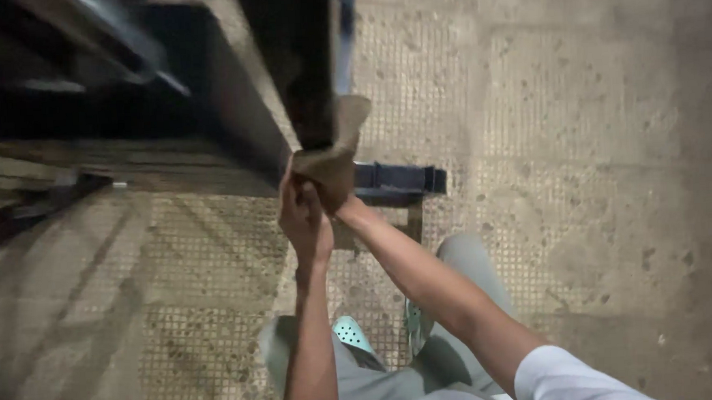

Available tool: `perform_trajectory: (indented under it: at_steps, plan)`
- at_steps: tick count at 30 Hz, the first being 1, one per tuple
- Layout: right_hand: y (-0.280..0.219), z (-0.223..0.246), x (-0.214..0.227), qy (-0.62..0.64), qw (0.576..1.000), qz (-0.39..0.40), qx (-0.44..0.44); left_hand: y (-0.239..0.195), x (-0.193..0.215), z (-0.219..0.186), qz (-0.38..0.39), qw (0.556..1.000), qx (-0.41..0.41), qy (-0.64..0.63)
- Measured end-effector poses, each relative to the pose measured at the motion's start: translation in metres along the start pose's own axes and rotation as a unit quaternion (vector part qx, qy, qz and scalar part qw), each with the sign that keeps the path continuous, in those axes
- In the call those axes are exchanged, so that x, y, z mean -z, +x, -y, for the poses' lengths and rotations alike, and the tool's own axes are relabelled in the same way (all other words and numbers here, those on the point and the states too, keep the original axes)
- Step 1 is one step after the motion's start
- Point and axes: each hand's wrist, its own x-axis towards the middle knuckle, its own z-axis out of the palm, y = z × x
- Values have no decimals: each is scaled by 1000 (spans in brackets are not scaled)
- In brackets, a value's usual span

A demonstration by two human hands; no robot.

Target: Wiping down the frame and weight stack of a cable gym machine using a cloth.

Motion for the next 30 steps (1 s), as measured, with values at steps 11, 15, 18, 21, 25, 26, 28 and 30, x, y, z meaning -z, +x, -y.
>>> perform_trajectory:
  at_steps: [11,15,18,21,25,26,28,30]
  plan:
    - [-154,-106,-150,168,952,-174,-186,-37,14,223,21,970,120,211]
    - [-163,-97,-137,158,954,-55,-247,-55,15,279,35,982,128,136]
    - [-169,-99,-137,344,898,-98,-257,-54,10,327,-9,980,145,134]
    - [-180,-104,-109,230,919,-140,-288,-50,0,355,-40,982,130,129]
    - [-228,-147,-45,295,897,-79,-320,-57,-23,311,77,976,171,-111]
    - [-250,-170,-38,207,933,-61,-288,-61,-29,285,67,986,138,-70]
    - [-203,-129,13,193,939,-76,-274,-60,-41,273,73,994,82,-30]
    - [-192,-124,28,177,943,-99,-265,-63,-50,268,85,996,25,11]
